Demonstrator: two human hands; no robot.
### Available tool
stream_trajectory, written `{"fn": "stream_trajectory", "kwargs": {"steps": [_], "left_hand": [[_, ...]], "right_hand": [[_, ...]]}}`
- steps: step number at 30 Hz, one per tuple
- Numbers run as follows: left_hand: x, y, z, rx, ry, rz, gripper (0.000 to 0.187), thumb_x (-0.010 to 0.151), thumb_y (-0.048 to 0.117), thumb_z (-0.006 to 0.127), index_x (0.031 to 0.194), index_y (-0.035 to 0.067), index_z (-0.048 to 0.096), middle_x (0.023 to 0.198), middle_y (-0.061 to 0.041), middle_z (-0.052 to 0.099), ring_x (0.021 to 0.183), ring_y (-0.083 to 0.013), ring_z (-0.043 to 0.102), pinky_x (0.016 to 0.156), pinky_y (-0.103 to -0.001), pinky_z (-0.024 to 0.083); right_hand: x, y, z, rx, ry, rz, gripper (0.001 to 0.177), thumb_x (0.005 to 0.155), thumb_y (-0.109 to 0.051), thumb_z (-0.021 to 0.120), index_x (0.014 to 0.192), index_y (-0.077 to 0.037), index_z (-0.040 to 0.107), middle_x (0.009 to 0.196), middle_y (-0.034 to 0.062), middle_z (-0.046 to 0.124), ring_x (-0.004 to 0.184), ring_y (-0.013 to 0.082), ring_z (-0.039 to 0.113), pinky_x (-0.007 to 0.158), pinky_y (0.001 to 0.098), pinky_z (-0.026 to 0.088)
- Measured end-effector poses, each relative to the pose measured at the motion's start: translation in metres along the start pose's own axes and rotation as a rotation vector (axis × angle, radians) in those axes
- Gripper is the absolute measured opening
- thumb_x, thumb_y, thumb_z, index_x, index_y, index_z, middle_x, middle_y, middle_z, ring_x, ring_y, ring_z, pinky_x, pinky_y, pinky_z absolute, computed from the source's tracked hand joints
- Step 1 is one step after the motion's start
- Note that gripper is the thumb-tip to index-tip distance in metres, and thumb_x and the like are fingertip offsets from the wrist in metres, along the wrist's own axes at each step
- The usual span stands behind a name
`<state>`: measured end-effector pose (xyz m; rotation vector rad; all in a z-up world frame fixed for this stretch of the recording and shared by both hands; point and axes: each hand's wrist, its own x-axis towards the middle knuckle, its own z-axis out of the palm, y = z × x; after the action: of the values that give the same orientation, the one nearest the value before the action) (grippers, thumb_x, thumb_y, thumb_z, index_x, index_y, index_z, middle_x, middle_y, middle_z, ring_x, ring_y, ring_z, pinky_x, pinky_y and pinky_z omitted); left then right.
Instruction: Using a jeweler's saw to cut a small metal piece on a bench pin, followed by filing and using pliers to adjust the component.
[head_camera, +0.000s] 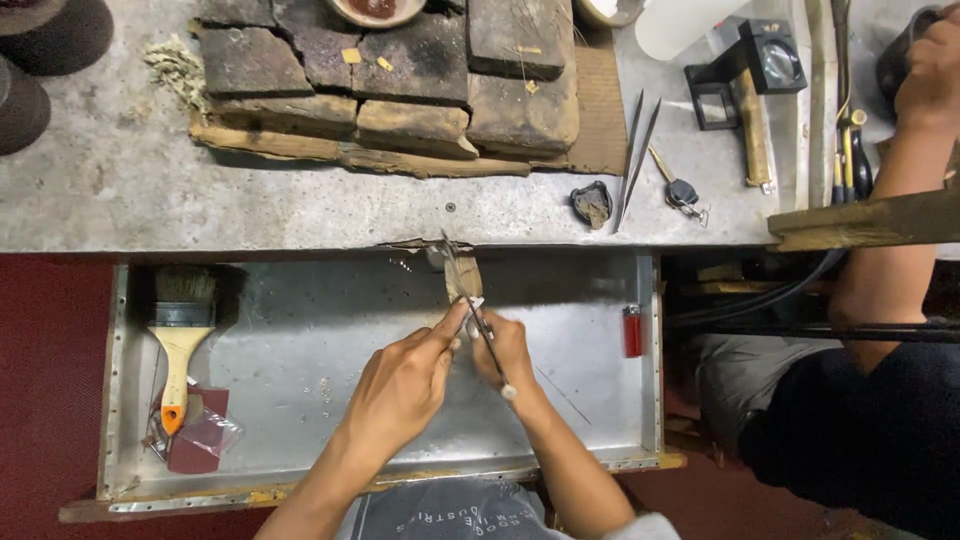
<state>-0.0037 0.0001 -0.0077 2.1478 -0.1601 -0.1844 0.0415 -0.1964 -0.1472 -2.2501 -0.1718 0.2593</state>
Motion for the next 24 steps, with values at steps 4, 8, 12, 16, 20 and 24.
{"fn": "stream_trajectory", "kwargs": {"steps": [4, 8, 12, 16, 20, 24], "left_hand": [[0.0, 0.0, -0.001, 0.016, -0.018, -0.026, 0.063, 0.099, 0.007, 0.055, 0.158, 0.02, 0.041, 0.088, -0.013, 0.072, 0.065, -0.0313, 0.069, 0.056, -0.046, 0.054], [-0.013, 0.004, -0.009, 0.065, -0.043, -0.01, 0.06, 0.1, 0.012, 0.056, 0.157, 0.021, 0.042, 0.092, -0.013, 0.072, 0.063, -0.0307, 0.067, 0.054, -0.046, 0.054], [-0.048, -0.006, -0.028, 0.233, -0.334, -0.218, 0.06, 0.105, 0.024, 0.057, 0.16, 0.036, 0.035, 0.078, -0.003, 0.065, 0.045, -0.0134, 0.052, 0.033, -0.027, 0.053], [-0.085, -0.036, -0.041, 0.27, -0.408, -0.47, 0.055, 0.106, 0.014, 0.049, 0.158, 0.027, 0.037, 0.105, -0.012, 0.074, 0.06, -0.0195, 0.073, 0.048, -0.031, 0.07], [-0.117, -0.061, -0.047, 0.283, -0.414, -0.678, 0.057, 0.106, 0.019, 0.044, 0.161, 0.023, 0.03, 0.122, -0.015, 0.067, 0.094, -0.0315, 0.078, 0.083, -0.047, 0.069], [-0.109, -0.054, -0.054, 0.277, -0.391, -0.744, 0.062, 0.107, 0.022, 0.04, 0.166, 0.031, 0.021, 0.115, -0.011, 0.063, 0.08, -0.0268, 0.076, 0.081, -0.047, 0.069]], "right_hand": [[-0.038, 0.003, -0.013, 0.08, -0.009, -0.013, 0.047, 0.107, -0.035, 0.049, 0.066, -0.016, 0.039, 0.058, -0.0073, 0.036, 0.054, 0.0066, 0.034, 0.05, 0.0324, 0.029], [-0.043, 0.003, -0.017, 0.109, -0.015, 0.025, 0.051, 0.105, -0.038, 0.058, 0.065, -0.018, 0.033, 0.059, -0.0098, 0.032, 0.054, 0.0054, 0.029, 0.049, 0.0297, 0.025], [-0.03, -0.005, -0.015, 0.119, 0.053, -0.023, 0.049, 0.103, -0.036, 0.061, 0.063, -0.017, 0.04, 0.057, -0.0101, 0.038, 0.054, 0.0046, 0.037, 0.048, 0.0292, 0.032], [-0.025, -0.002, -0.015, 0.091, 0.108, -0.191, 0.049, 0.102, -0.027, 0.062, 0.062, -0.013, 0.037, 0.053, -0.0028, 0.034, 0.05, 0.0103, 0.032, 0.047, 0.0323, 0.032], [-0.033, -0.001, -0.019, 0.161, 0.097, -0.205, 0.05, 0.101, -0.024, 0.065, 0.063, -0.015, 0.033, 0.055, -0.0065, 0.031, 0.051, 0.0075, 0.028, 0.046, 0.0299, 0.027], [-0.045, 0.002, -0.028, 0.089, 0.08, -0.047, 0.053, 0.102, -0.035, 0.061, 0.061, -0.013, 0.035, 0.054, -0.0056, 0.027, 0.054, 0.0077, 0.028, 0.05, 0.0306, 0.023]]}}
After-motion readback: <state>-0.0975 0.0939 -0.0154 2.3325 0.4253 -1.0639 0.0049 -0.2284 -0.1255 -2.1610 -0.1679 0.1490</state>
